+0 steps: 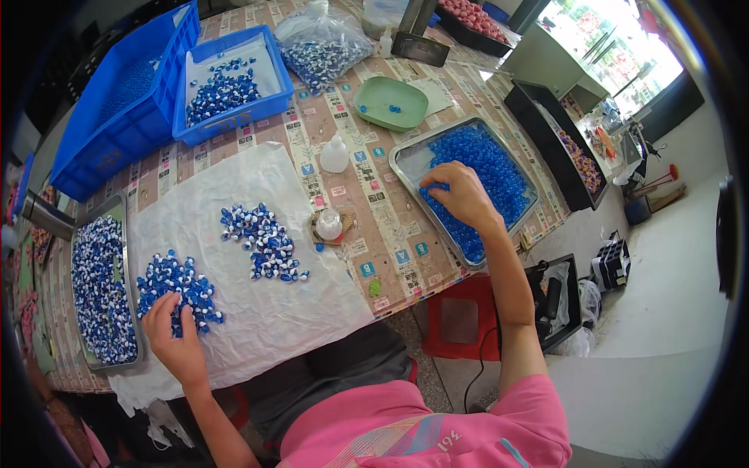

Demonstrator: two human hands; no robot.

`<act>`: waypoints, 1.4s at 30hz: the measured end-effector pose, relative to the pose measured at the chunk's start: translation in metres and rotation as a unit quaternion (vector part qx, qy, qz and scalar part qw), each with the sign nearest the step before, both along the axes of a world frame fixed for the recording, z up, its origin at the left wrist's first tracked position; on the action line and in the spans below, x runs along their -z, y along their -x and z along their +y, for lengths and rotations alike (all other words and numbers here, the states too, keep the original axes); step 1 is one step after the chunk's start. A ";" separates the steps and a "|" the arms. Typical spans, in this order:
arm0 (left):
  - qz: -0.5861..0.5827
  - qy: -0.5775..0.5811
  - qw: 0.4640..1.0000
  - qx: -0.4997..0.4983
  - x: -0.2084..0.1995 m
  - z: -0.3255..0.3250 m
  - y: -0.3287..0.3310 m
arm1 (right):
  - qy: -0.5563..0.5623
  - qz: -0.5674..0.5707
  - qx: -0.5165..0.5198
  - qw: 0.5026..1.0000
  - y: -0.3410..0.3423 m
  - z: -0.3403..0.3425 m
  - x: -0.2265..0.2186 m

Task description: Manually assembling small blue and white plastic components, occasionally using a small bottle of adhesive.

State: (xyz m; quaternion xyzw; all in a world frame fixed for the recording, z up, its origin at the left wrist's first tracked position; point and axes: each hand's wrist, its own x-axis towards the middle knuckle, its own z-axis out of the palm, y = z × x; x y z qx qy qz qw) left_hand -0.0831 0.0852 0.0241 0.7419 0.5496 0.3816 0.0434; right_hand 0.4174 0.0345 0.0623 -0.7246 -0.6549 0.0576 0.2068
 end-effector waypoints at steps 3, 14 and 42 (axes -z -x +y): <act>-0.010 -0.004 1.000 0.000 -0.001 -0.002 -0.005 | 0.002 0.004 -0.012 1.000 -0.001 0.002 0.002; -0.040 -0.007 0.995 0.086 -0.005 -0.030 -0.059 | 0.039 0.016 -0.077 0.996 -0.009 0.006 0.001; -0.042 0.032 0.986 0.157 0.012 -0.004 -0.093 | 0.056 0.022 -0.095 0.994 -0.005 -0.003 -0.012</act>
